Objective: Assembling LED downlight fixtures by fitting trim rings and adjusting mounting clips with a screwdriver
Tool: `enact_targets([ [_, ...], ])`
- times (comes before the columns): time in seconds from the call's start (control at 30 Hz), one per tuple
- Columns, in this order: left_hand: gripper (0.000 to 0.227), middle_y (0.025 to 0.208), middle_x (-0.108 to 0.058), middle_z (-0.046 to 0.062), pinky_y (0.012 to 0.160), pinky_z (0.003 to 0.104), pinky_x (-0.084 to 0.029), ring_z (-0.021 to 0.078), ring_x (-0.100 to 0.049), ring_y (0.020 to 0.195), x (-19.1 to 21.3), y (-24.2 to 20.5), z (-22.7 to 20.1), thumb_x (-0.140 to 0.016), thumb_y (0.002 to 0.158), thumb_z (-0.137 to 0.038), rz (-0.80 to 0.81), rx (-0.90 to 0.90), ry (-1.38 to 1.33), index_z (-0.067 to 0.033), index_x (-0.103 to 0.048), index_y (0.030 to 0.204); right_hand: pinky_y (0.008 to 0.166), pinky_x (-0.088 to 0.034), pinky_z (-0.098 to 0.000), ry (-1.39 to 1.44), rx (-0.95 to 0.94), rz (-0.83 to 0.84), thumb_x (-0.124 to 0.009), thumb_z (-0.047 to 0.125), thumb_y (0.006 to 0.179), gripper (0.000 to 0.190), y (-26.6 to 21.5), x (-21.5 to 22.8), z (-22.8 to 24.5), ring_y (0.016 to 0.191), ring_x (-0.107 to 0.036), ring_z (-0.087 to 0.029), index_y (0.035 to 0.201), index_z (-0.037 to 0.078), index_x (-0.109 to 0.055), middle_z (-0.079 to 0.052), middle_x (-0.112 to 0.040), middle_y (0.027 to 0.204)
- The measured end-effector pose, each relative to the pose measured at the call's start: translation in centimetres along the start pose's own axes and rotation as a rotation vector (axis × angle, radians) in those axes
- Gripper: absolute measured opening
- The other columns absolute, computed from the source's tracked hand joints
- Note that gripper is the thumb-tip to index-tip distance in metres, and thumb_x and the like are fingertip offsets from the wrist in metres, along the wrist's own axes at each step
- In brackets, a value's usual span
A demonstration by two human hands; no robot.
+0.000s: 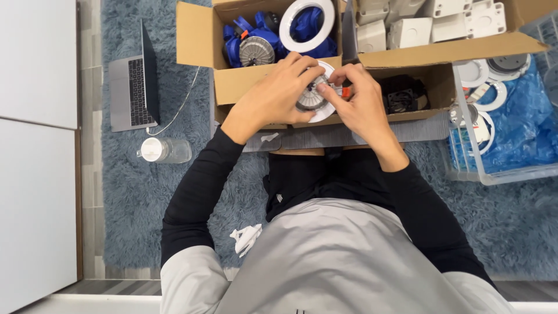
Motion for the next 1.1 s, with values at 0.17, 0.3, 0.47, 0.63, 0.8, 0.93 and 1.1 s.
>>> enact_targets([
  [0.17,0.074,0.141,-0.058,0.023,0.108,0.054,-0.053,0.0383,-0.052,0.128,3.4,-1.1,-2.4,-0.091,0.093,-0.033,-0.075,-0.01,-0.066,0.0052,-0.055,0.145,0.07,-0.06,-0.0286,0.156,0.129,0.005,-0.069,0.009,0.114,0.014,-1.1,2.9,3.4,0.087,-0.067,-0.022,0.121,-0.003,-0.069,-0.017,-0.063,0.118],
  [0.3,0.086,0.155,-0.055,0.023,0.124,0.056,-0.05,0.0371,-0.055,0.142,3.9,-3.7,-4.1,-0.09,0.097,-0.047,-0.152,0.003,-0.243,-0.0019,-0.048,0.157,0.099,-0.058,-0.035,0.424,0.225,0.01,-0.067,0.01,0.112,0.031,-3.4,5.4,4.2,0.109,-0.068,-0.027,0.139,0.003,-0.055,-0.024,-0.054,0.15],
  [0.47,0.086,0.155,-0.059,0.02,0.129,0.055,-0.05,0.0376,-0.059,0.144,4.5,-4.7,-8.5,-0.097,0.093,-0.038,-0.244,-0.001,-0.455,-0.0015,-0.05,0.156,0.146,-0.032,-0.0603,0.47,0.398,0.308,-0.101,0.04,0.072,0.132,-4.9,4.3,4.4,0.172,-0.034,-0.044,0.174,0.015,-0.021,-0.023,-0.016,0.185],
  [0.63,0.083,0.155,-0.063,0.014,0.131,0.052,-0.045,0.0344,-0.061,0.147,3.6,-5.4,-10.4,-0.098,0.089,-0.036,-0.306,0.062,-0.619,-0.0029,-0.056,0.152,0.147,-0.027,-0.067,0.688,0.418,0.391,-0.099,0.033,0.078,0.135,-6.4,2.6,3.9,0.175,-0.029,-0.048,0.179,0.019,-0.01,-0.024,-0.009,0.187],
  [0.8,0.087,0.162,-0.059,0.016,0.137,0.053,-0.048,0.0374,-0.058,0.155,2.7,-5.7,-10.9,-0.097,0.091,-0.036,-0.356,0.028,-0.618,-0.0005,-0.053,0.157,0.138,-0.039,-0.0638,0.565,0.499,0.351,-0.096,0.047,0.076,0.142,-6.4,2.9,3.7,0.16,-0.049,-0.047,0.182,0.032,-0.002,-0.035,-0.021,0.179],
  [0.93,0.086,0.164,-0.056,0.016,0.139,0.055,-0.048,0.0408,-0.055,0.159,3.3,-5.6,-11.3,-0.093,0.096,-0.036,-0.342,0.0,-0.59,-0.001,-0.049,0.161,0.137,-0.041,-0.0633,0.574,0.481,0.366,-0.098,0.041,0.075,0.144,-6.4,3.4,4.5,0.163,-0.046,-0.048,0.182,0.036,-0.002,-0.034,-0.02,0.18],
  [1.1,0.086,0.163,-0.056,0.02,0.137,0.056,-0.05,0.0419,-0.056,0.157,2.9,-5.2,-11.8,-0.092,0.097,-0.035,-0.363,0.005,-0.572,0.0007,-0.048,0.161,0.136,-0.045,-0.0593,0.554,0.477,0.365,-0.097,0.044,0.078,0.144,-6.6,3.6,4.1,0.161,-0.051,-0.046,0.181,0.03,0.002,-0.035,-0.022,0.181],
])
Point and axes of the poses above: each hand's wrist, its own y-axis towards the middle knuckle, its own x-axis out of the back of the hand, z = x × y, the point moved 3 cm from there along y, towards the middle knuckle
